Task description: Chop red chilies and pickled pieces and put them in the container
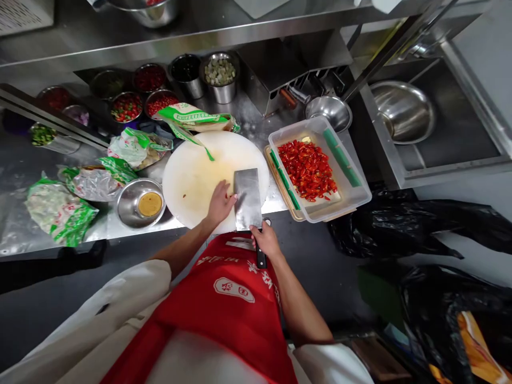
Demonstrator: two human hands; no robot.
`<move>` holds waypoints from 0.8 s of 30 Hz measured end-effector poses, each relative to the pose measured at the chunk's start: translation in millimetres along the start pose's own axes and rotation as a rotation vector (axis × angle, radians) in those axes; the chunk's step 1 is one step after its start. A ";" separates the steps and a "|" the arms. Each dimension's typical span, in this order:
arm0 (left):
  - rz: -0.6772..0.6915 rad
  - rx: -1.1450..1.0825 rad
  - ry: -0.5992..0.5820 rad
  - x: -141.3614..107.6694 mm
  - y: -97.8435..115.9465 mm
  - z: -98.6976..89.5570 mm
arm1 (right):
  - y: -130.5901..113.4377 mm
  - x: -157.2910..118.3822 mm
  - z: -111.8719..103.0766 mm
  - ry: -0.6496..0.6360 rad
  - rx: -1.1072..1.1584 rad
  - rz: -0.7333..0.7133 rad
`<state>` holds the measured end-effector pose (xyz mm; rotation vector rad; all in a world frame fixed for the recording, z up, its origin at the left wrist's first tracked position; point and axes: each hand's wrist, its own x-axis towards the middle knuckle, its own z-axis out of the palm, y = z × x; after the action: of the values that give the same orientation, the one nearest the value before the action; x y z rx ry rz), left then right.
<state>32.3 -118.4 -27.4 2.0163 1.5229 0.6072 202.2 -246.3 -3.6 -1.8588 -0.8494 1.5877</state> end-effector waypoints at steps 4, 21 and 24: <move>-0.046 -0.041 0.059 -2.3 -13.1 -25.7 | 13.3 -9.3 16.7 0.022 0.117 0.019; -0.021 -0.052 0.059 -13.0 16.6 20.9 | 25.1 -9.5 48.6 -0.139 0.170 0.017; -0.010 -0.080 0.051 -6.8 26.4 19.6 | 23.6 -9.1 47.9 -0.226 0.269 -0.038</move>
<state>62.1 -133.6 -25.1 1.9457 1.5137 0.7092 156.5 -268.3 -22.9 -1.4886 -0.7188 1.8135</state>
